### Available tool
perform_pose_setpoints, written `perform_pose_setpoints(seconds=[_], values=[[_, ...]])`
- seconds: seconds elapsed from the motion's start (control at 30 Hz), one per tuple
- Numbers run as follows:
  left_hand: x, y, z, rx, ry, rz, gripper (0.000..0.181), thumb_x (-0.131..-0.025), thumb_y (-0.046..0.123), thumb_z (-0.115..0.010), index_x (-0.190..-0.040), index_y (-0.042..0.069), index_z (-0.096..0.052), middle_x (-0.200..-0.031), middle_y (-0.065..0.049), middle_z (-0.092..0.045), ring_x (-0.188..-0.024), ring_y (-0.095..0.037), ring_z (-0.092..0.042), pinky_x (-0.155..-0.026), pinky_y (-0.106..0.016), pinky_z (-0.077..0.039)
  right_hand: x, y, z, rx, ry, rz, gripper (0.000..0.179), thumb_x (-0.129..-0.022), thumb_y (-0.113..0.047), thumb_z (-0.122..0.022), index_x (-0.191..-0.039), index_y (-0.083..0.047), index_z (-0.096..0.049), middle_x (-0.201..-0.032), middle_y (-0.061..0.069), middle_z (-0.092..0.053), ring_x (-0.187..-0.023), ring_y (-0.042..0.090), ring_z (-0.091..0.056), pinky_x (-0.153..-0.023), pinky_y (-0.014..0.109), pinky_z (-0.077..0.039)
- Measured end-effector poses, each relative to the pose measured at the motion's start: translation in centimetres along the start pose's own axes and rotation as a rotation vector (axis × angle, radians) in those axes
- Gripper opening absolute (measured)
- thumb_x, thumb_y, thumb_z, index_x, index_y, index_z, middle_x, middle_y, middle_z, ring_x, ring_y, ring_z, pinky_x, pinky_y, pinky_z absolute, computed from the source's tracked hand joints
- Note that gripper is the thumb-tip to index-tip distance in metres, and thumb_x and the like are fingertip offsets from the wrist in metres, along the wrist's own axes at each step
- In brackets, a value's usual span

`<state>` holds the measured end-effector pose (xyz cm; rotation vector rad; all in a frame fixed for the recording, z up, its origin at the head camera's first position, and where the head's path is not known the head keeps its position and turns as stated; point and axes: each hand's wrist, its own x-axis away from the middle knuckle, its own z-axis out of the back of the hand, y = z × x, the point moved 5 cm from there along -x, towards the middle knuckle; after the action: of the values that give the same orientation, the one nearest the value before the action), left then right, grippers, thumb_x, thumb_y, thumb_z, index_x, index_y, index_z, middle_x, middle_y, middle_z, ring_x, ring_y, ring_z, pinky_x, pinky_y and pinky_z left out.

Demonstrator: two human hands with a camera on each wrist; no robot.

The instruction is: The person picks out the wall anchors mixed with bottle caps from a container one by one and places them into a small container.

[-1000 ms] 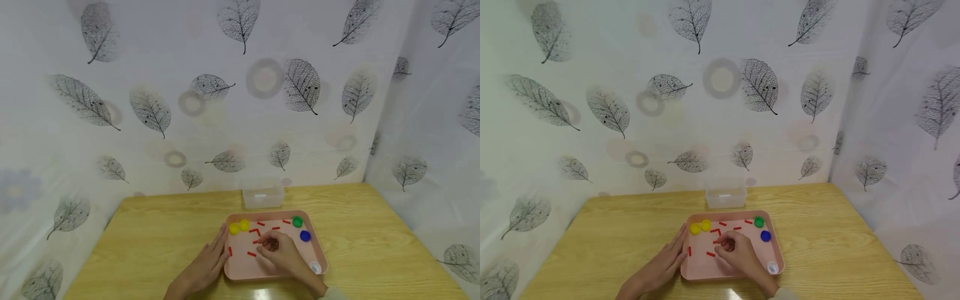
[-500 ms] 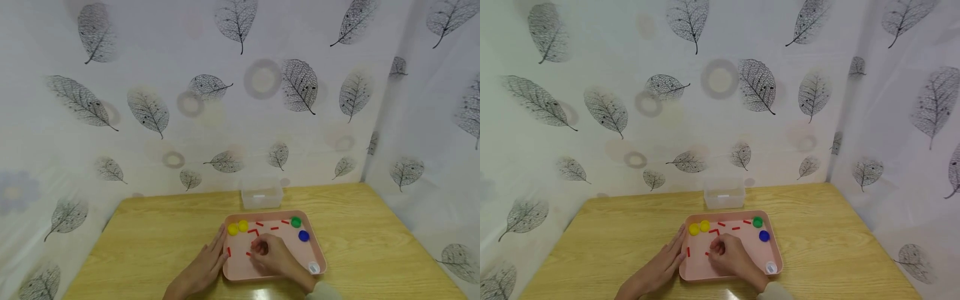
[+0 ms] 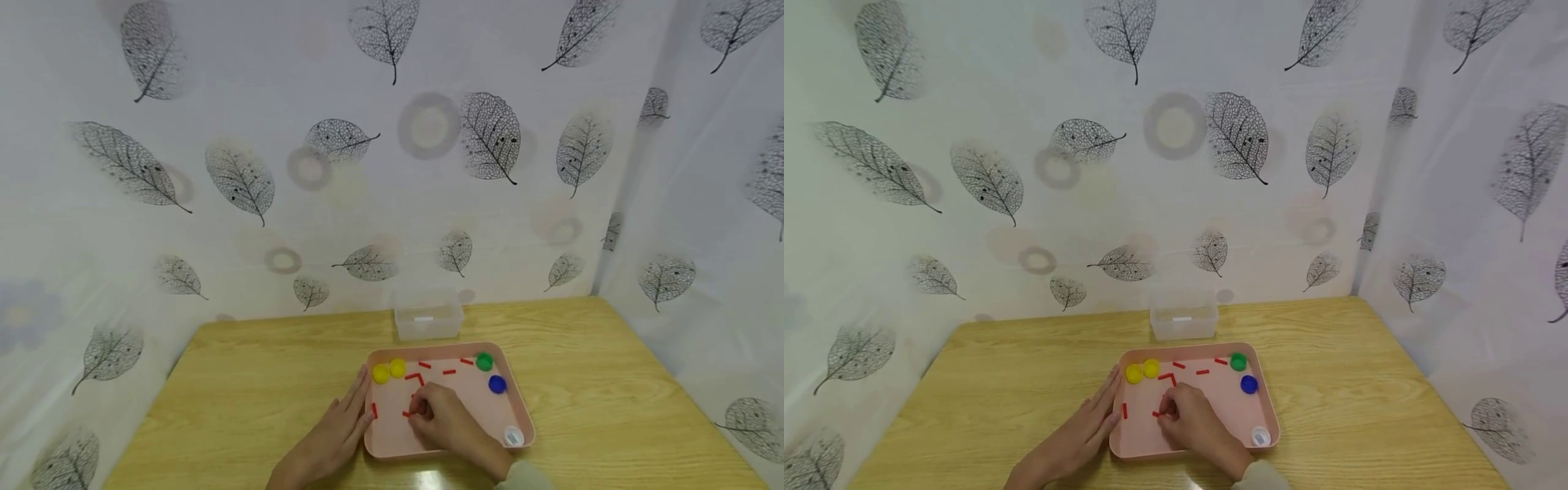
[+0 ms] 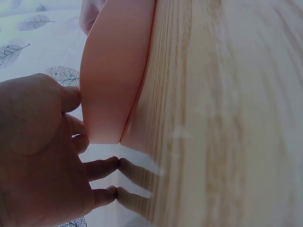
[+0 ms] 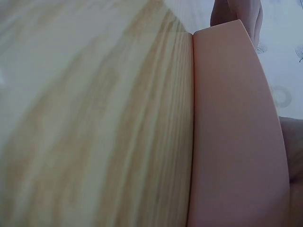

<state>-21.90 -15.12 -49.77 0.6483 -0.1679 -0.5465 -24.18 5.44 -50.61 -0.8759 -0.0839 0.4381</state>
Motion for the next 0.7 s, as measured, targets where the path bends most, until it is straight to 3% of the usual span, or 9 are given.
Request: perform_pose_setpoints(seconds=[0.3,0.53,0.7], values=[[-0.1,-0.1,0.0,0.009,0.007,-0.005,0.064,-0.114,0.037,-0.033,-0.165,0.006,-0.011,-0.173,-0.006,-0.003,-0.155,-0.033,-0.018,-0.111,-0.076,-0.022,0.1,-0.3,0.0,0.033,0.036,0.066,0.016,-0.085,-0.001,-0.078,-0.082,-0.013,-0.068,-0.079,-0.006,-0.058,-0.069,0.000,-0.052,-0.060,0.019,-0.048],[0.1,0.0,0.0,-0.003,0.022,-0.030,0.063,-0.114,0.034,-0.034,-0.164,0.003,-0.012,-0.172,-0.010,-0.005,-0.154,-0.034,-0.018,-0.110,-0.076,-0.023,0.6,-0.3,0.0,0.013,0.029,0.040,0.012,-0.087,-0.005,-0.079,-0.086,-0.012,-0.069,-0.080,-0.008,-0.059,-0.069,0.001,-0.053,-0.059,0.020,-0.049],[0.1,0.0,0.0,0.006,0.009,-0.013,0.064,-0.114,0.037,-0.032,-0.165,0.004,-0.011,-0.173,-0.008,-0.003,-0.155,-0.033,-0.016,-0.112,-0.075,-0.022,1.0,-0.2,0.0,-0.024,0.035,0.026,0.010,-0.088,-0.008,-0.078,-0.087,-0.013,-0.070,-0.080,-0.010,-0.059,-0.070,0.000,-0.053,-0.061,0.020,-0.050]])
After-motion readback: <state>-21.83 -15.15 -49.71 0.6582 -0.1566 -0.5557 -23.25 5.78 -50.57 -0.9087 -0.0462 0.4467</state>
